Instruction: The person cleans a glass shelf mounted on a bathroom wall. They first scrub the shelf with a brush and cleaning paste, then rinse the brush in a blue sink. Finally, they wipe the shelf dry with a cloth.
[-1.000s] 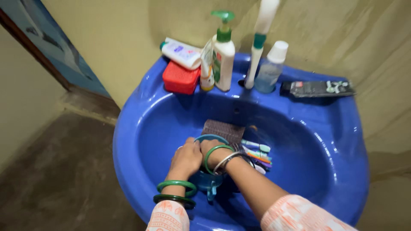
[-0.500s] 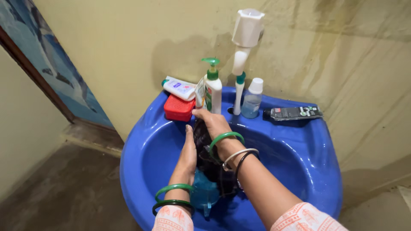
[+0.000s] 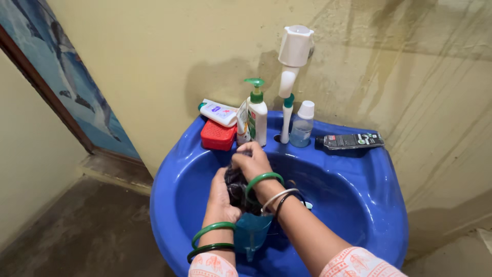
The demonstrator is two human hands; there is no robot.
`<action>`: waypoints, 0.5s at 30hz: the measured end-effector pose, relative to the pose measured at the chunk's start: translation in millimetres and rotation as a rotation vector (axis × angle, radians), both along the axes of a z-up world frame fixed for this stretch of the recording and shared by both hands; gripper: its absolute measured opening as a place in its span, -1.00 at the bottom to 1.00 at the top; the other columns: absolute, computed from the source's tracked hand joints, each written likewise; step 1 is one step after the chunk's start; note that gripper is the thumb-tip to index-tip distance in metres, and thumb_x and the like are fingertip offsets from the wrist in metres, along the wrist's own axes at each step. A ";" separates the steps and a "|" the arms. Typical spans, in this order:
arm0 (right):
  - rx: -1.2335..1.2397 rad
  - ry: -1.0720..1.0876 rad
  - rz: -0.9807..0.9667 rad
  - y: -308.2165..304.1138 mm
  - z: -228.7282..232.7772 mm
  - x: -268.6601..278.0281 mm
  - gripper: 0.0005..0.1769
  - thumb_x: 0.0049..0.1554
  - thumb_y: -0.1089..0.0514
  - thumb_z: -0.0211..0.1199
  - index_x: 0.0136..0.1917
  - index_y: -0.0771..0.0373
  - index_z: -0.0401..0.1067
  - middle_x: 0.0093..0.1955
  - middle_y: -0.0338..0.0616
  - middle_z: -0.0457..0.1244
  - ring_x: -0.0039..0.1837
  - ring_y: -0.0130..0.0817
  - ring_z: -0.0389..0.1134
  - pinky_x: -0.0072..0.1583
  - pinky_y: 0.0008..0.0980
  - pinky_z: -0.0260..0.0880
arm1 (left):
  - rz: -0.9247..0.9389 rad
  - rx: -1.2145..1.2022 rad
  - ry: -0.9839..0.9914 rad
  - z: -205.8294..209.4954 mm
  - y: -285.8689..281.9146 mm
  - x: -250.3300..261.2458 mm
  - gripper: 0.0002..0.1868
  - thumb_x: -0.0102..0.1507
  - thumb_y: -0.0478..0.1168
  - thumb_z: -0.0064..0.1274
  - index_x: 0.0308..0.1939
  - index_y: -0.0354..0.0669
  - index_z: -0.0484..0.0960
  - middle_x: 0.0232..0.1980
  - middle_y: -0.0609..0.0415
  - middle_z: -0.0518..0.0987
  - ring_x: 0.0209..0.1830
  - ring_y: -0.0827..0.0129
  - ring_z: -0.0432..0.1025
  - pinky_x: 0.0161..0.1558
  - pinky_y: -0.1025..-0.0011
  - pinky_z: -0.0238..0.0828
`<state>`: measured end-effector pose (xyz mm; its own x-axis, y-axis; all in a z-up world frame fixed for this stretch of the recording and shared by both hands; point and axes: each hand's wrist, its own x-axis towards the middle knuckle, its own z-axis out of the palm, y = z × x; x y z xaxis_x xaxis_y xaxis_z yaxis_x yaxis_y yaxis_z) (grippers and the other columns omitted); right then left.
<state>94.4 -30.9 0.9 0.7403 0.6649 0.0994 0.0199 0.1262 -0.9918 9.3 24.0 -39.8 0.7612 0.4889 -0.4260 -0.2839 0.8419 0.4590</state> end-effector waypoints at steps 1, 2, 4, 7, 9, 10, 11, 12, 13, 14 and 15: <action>-0.044 -0.115 0.010 -4.0 -4.1 1.9 -0.78 -0.07 0.25 0.27 -0.10 0.28 0.44 -0.28 -0.18 0.33 -0.23 -0.42 0.36 -0.13 -0.44 0.38 | 0.105 0.027 0.053 -6.5 3.1 4.2 -0.71 0.24 -0.01 0.02 -0.18 -0.14 0.64 -0.26 0.01 0.67 -0.31 0.14 0.58 -0.22 0.10 0.58; -0.088 -0.231 0.019 -8.4 -8.2 4.0 -0.76 -0.06 0.23 0.27 -0.07 0.29 0.46 -0.26 -0.16 0.36 -0.21 -0.43 0.38 -0.10 -0.45 0.40 | 0.210 0.055 0.106 -11.4 5.0 7.5 -0.76 0.24 -0.11 0.04 -0.19 -0.21 0.62 -0.28 -0.02 0.65 -0.35 0.13 0.57 -0.26 0.11 0.57; -0.117 -0.180 0.063 -13.9 -13.2 9.2 -0.71 -0.01 0.14 0.27 0.00 0.26 0.51 -0.16 -0.13 0.40 -0.12 -0.43 0.42 -0.02 -0.46 0.42 | 0.339 0.087 0.165 -13.5 7.1 10.9 -0.80 0.24 -0.19 0.04 -0.20 -0.29 0.60 -0.30 -0.07 0.63 -0.40 0.11 0.57 -0.31 0.12 0.57; -0.177 0.203 0.220 -23.4 -8.7 8.8 -0.57 0.06 -0.10 0.26 0.04 0.26 0.55 -0.07 -0.09 0.44 -0.07 -0.34 0.45 0.02 -0.38 0.44 | 0.398 0.115 0.193 -1.2 5.1 14.6 -0.73 0.28 -0.13 0.01 -0.19 -0.33 0.60 -0.29 -0.10 0.64 -0.41 0.11 0.58 -0.33 0.12 0.57; -0.299 0.473 0.267 -31.8 1.4 0.9 -0.43 0.09 -0.30 0.17 0.07 0.20 0.56 -0.04 -0.07 0.44 -0.06 -0.24 0.44 -0.01 -0.21 0.34 | 0.421 0.148 0.216 10.3 1.4 17.5 -0.66 0.30 -0.05 0.03 -0.17 -0.32 0.61 -0.28 -0.09 0.64 -0.40 0.14 0.58 -0.31 0.15 0.56; -0.401 0.564 0.247 -37.3 4.0 -6.1 -0.35 0.11 -0.41 0.07 0.09 0.14 0.55 -0.02 -0.06 0.44 -0.07 -0.19 0.43 -0.05 -0.09 0.23 | 0.415 0.154 0.228 15.4 -0.8 18.4 -0.64 0.31 -0.03 0.03 -0.17 -0.33 0.62 -0.27 -0.08 0.64 -0.38 0.16 0.58 -0.30 0.17 0.57; -0.503 0.658 0.225 -40.8 5.9 -10.2 -0.28 0.12 -0.52 -0.02 0.11 0.07 0.55 -0.01 -0.06 0.44 -0.07 -0.14 0.41 -0.10 0.04 0.12 | 0.407 0.161 0.242 19.5 -3.4 18.3 -0.61 0.32 0.00 0.04 -0.16 -0.34 0.62 -0.27 -0.07 0.64 -0.37 0.18 0.58 -0.28 0.19 0.57; -0.402 0.728 0.259 -41.1 7.0 -9.7 -0.32 0.08 -0.49 0.07 0.04 0.11 0.54 -0.07 -0.07 0.44 -0.13 -0.16 0.42 -0.11 -0.04 0.24 | 0.400 0.167 0.256 22.9 -5.7 18.4 -0.59 0.32 0.02 0.05 -0.15 -0.34 0.63 -0.26 -0.05 0.64 -0.36 0.19 0.58 -0.27 0.21 0.57; -0.299 0.797 0.292 -40.0 5.0 -7.5 -0.36 0.04 -0.46 0.16 -0.03 0.14 0.54 -0.13 -0.08 0.43 -0.20 -0.18 0.43 -0.12 -0.12 0.35 | 0.391 0.147 0.292 25.0 -7.5 18.5 -0.58 0.33 0.04 0.04 -0.15 -0.34 0.61 -0.25 -0.04 0.64 -0.34 0.20 0.58 -0.24 0.22 0.56; -0.194 0.863 0.325 -37.4 0.9 -4.2 -0.38 0.01 -0.43 0.25 -0.09 0.18 0.53 -0.19 -0.10 0.43 -0.26 -0.20 0.44 -0.13 -0.20 0.46 | 0.382 0.126 0.328 25.7 -8.7 18.6 -0.56 0.33 0.06 0.03 -0.14 -0.33 0.60 -0.24 -0.03 0.64 -0.32 0.21 0.59 -0.21 0.22 0.55; -0.175 0.839 0.274 -32.0 -3.5 -0.6 -0.46 0.03 -0.33 0.30 -0.10 0.20 0.53 -0.20 -0.09 0.43 -0.27 -0.18 0.44 -0.13 -0.19 0.48 | 0.374 0.107 0.363 25.4 -8.5 19.8 -0.55 0.34 0.07 0.02 -0.14 -0.33 0.58 -0.24 -0.02 0.63 -0.31 0.22 0.59 -0.18 0.22 0.55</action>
